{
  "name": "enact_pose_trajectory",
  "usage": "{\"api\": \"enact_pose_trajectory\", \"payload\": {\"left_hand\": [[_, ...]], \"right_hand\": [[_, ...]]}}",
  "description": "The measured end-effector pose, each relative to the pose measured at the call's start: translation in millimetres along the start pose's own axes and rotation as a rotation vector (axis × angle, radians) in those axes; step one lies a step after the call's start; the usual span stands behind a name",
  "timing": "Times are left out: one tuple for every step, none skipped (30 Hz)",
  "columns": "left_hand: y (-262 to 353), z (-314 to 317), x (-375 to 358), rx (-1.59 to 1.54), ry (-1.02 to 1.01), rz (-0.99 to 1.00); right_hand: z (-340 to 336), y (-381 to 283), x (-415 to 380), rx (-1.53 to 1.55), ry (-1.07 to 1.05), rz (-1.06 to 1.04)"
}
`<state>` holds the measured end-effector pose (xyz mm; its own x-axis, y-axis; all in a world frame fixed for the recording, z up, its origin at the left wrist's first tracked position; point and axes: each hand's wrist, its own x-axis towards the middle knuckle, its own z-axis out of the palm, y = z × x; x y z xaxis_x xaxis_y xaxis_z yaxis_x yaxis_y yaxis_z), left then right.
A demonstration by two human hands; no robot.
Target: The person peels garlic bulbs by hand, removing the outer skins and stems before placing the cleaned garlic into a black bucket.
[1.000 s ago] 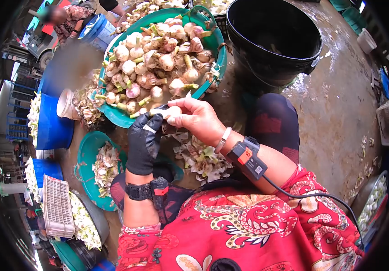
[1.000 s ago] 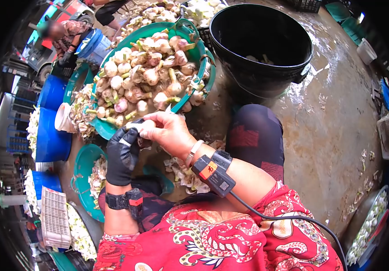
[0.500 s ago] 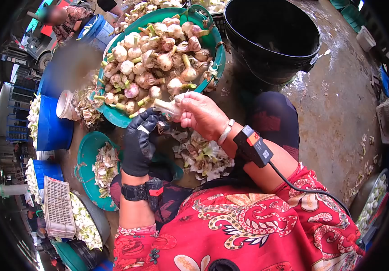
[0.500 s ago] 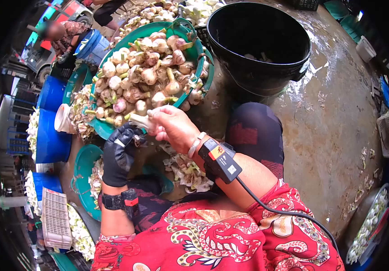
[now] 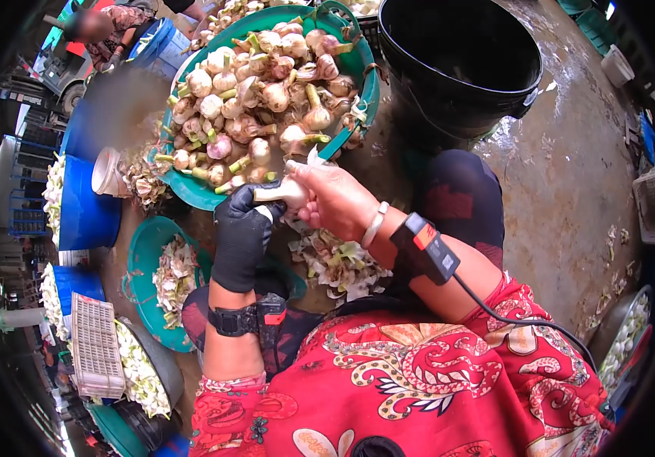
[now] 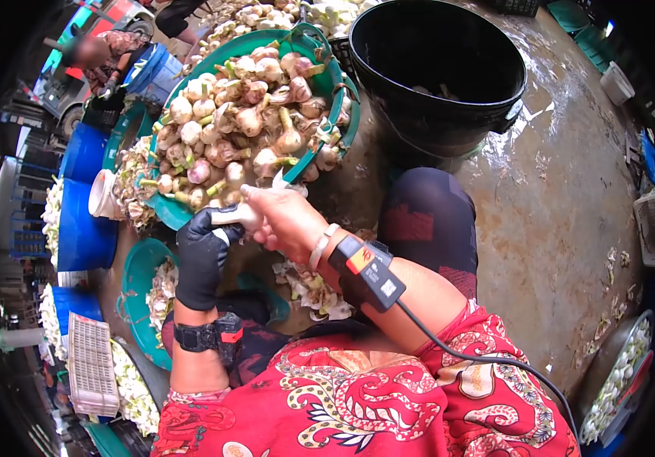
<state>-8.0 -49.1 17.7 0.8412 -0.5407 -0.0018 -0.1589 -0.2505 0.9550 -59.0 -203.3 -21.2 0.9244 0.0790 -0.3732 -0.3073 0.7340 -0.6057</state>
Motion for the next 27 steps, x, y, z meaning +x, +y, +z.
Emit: {"api": "enact_pose_trajectory", "payload": {"left_hand": [[1.5,-0.3,-0.8,-0.001,0.003,-0.004],[3.5,-0.7,0.5,0.085,-0.012,-0.005],[4.5,-0.6,1.8,0.171,-0.028,-0.006],[2.4,0.3,1.5,0.17,-0.028,-0.006],[-1.5,1.6,1.3,0.051,0.002,-0.021],[-4.5,2.0,1.4,-0.068,0.031,-0.036],[-6.5,1.0,1.7,-0.067,0.03,-0.033],[-9.0,-1.0,1.2,-0.093,0.039,-0.013],[-11.1,-3.1,0.2,-0.119,0.048,0.004],[-12.4,-6.5,0.6,-0.12,0.048,0.0],[-13.6,-11.0,3.0,0.146,0.007,0.134],[-13.7,-14.2,5.3,0.412,-0.035,0.267],[-12.6,-16.9,6.3,0.411,-0.034,0.263],[-9.3,-19.8,7.3,0.588,-0.063,0.288],[-5.8,-21.4,8.0,0.767,-0.092,0.313],[-3.9,-19.9,7.7,0.769,-0.091,0.313],[-2.5,-16.2,6.5,0.619,-0.095,0.29],[-1.3,-13.9,5.1,0.468,-0.099,0.265],[0.0,-13.2,3.3,0.469,-0.099,0.267],[1.0,-12.3,0.8,0.142,0.037,0.05],[1.1,-11.3,-2.6,-0.188,0.168,-0.167],[-4.5,-10.9,-7.3,-0.188,0.165,-0.163],[-14.9,-11.1,-13.8,-0.268,0.134,-0.179],[-12.9,-8.2,-16.2,-0.349,0.106,-0.197],[-11.3,-0.5,-20.3,-0.458,0.111,-0.16],[-7.1,4.7,-21.2,-0.458,0.12,-0.161],[-3.3,8.4,-20.3,-0.502,0.14,-0.151]], "right_hand": [[-0.9,-1.4,-1.0,0.057,0.009,0.086],[-2.6,-3.6,-1.9,0.113,0.017,0.169],[-3.2,-5.1,-3.5,0.113,0.017,0.169],[-3.8,-6.3,-5.7,0.111,-0.003,0.117],[-3.6,-7.4,-7.1,0.108,-0.024,0.065],[-2.5,-7.7,-8.1,0.108,-0.025,0.062],[-1.1,-6.8,-9.2,-0.165,-0.065,-0.143],[-0.2,-4.5,-10.7,-0.437,-0.104,-0.347],[-0.2,-0.4,-12.5,-0.66,-0.049,-0.556],[-3.9,5.2,-8.3,-0.841,-0.012,-0.719],[-6.2,7.9,-5.5,-0.824,-0.01,-0.666],[-5.4,6.5,-5.3,-0.808,-0.007,-0.613],[-7.3,1.4,-5.9,-0.669,-0.12,-0.364],[-9.5,-5.7,-9.5,-0.524,-0.229,-0.117],[-7.3,-14.8,-19.1,-0.451,-0.317,-0.002],[-9.1,-16.5,-18.6,-0.451,-0.32,-0.003],[-11.0,-17.8,-16.7,-0.358,-0.377,0.084],[-12.1,-17.5,-14.9,-0.264,-0.433,0.171],[-13.8,-11.8,-14.0,-0.112,-0.43,0.063],[-14.4,-10.0,-11.0,-0.115,-0.43,0.058],[-13.3,-8.3,-7.4,-0.255,-0.304,-0.075],[-11.0,-7.5,-4.9,-0.392,-0.174,-0.208],[-7.4,-7.0,-5.6,-0.712,-0.027,-0.38],[-4.6,-1.0,-2.2,-0.879,0.041,-0.657],[-4.7,2.5,-1.5,-0.929,0.047,-0.719],[-4.4,5.7,-1.3,-0.977,0.052,-0.781],[-2.7,3.9,-6.1,-1.129,0.029,-0.81]]}}
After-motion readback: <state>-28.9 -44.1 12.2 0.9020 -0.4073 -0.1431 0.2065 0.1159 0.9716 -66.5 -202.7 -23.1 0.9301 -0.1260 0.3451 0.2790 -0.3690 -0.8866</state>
